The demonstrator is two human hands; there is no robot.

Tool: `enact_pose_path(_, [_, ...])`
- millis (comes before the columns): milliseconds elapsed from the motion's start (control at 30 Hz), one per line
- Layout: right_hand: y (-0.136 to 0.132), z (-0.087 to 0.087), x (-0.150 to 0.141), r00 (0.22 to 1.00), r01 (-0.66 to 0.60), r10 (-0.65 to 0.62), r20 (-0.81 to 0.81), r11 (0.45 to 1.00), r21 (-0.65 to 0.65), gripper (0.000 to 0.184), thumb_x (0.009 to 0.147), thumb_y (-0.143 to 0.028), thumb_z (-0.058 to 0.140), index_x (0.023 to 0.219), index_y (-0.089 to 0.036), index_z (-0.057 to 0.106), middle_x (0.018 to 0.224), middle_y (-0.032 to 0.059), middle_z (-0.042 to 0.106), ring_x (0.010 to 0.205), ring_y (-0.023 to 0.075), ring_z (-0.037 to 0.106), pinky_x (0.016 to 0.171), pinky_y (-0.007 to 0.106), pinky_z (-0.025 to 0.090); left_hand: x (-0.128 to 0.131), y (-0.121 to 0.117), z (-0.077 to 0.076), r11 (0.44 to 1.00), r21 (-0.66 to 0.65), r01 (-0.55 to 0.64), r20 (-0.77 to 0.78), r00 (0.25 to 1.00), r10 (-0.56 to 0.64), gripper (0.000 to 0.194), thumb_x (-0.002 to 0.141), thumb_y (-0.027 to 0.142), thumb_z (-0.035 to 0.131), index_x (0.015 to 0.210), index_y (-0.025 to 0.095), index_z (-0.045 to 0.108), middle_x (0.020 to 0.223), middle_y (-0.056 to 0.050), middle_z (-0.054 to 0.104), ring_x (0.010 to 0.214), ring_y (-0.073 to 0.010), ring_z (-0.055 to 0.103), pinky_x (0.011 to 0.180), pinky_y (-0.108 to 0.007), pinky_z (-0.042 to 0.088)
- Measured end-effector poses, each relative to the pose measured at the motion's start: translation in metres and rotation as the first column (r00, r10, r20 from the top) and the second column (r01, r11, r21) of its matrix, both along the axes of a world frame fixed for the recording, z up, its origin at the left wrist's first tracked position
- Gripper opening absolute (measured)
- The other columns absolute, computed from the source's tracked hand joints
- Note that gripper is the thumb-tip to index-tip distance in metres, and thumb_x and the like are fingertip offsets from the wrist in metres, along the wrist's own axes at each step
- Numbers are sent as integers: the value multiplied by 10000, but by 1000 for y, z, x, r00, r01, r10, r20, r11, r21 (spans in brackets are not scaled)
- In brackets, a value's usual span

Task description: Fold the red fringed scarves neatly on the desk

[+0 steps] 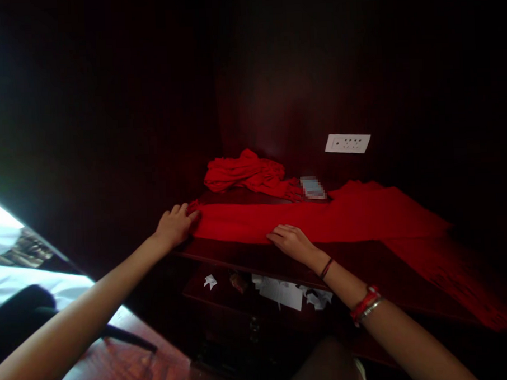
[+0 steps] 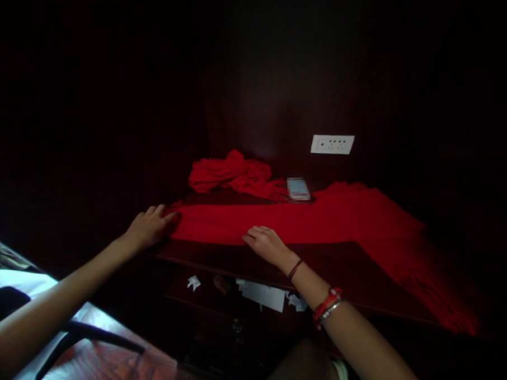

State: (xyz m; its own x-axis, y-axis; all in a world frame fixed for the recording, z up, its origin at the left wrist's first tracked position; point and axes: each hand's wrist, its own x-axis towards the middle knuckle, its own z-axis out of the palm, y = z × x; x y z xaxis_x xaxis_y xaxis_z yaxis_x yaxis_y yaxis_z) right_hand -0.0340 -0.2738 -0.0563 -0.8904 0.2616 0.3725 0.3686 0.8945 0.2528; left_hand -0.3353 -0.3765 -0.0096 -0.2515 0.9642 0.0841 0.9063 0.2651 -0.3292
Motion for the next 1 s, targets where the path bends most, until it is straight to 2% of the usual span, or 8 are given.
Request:
enact_pose_path(100, [-2, 2, 2, 999, -8, 8, -44, 1000, -14, 228, 828, -160, 376, 951, -184, 567, 786, 43, 551, 754, 127, 476, 706, 242, 350, 15, 8, 10, 960, -178, 215, 195, 964, -180, 662, 657, 321, 555, 1253, 353, 267, 1373, -29, 144, 1227, -279, 136, 944, -427, 187])
enact_pose_path(167, [-3, 3, 3, 999, -31, 30, -23, 999, -36, 237, 831, -173, 366, 928, -184, 581, 787, 43, 553, 764, 127, 477, 724, 243, 350, 22, 22, 12, 931, -137, 338, 296, 911, -287, 624, 714, 457, 459, 1276, 322, 224, 1384, -22, 107, 1241, -231, 116, 969, -377, 165])
enact_pose_path(233, [-3, 3, 5, 998, -64, 65, 12, 995, -70, 229, 820, -178, 381, 904, -183, 593, 795, 43, 553, 778, 127, 477, 738, 242, 354, 28, 40, 7, 914, -36, 403, 320, 872, -372, 533, 798, 472, 297, 1280, 247, 255, 1377, -42, 142, 1242, -179, 129, 982, -310, 153])
enact_pose_path(333, [-2, 2, 7, 995, -100, 101, 5, 987, -124, 226, 803, -177, 398, 909, -185, 597, 817, 40, 551, 802, 128, 477, 754, 244, 364, 36, 64, -10, 924, -100, 368, 350, 882, -314, 495, 846, 414, 186, 1272, 185, 293, 1363, -66, 190, 1240, -180, 152, 987, -309, 151])
enact_pose_path(467, [0, 0, 9, 993, -107, 98, -61, 979, -175, 251, 801, -179, 388, 943, -189, 595, 845, 38, 552, 812, 124, 484, 764, 243, 376, 40, 72, -27, 950, -236, 203, 377, 921, -103, 540, 826, 477, 183, 1314, 260, 104, 1379, -39, 60, 1242, -276, 78, 952, -464, 170])
enact_pose_path(733, [12, -2, 14, 986, -60, 14, -165, 960, -275, 270, 815, -192, 361, 942, -148, 596, 917, 58, 570, 875, 130, 498, 824, 261, 377, 33, 93, -24, 935, -276, 222, 423, 902, -89, 654, 754, 600, 191, 1312, 284, 58, 1378, -33, -23, 1237, -286, -23, 960, -476, 122])
enact_pose_path(867, [22, -3, 23, 958, 142, -214, -191, 933, -331, 350, 844, -305, 317, 1107, -174, 507, 1130, 78, 498, 1072, 174, 402, 926, 364, 286, 30, 113, -28, 947, -212, 242, 433, 892, -131, 667, 741, 616, 203, 1311, 289, 87, 1382, -20, 4, 1241, -280, -21, 966, -486, 78])
enact_pose_path(1000, [29, -5, 35, 918, 379, -391, 63, 821, -428, 469, 841, -460, 218, 1256, -267, 321, 1319, 33, 304, 1209, 241, 222, 940, 531, 153, 13, 117, -35, 934, -175, 310, 447, 871, -205, 688, 729, 635, 200, 1312, 281, 104, 1384, -14, 32, 1248, -256, -12, 979, -459, 68])
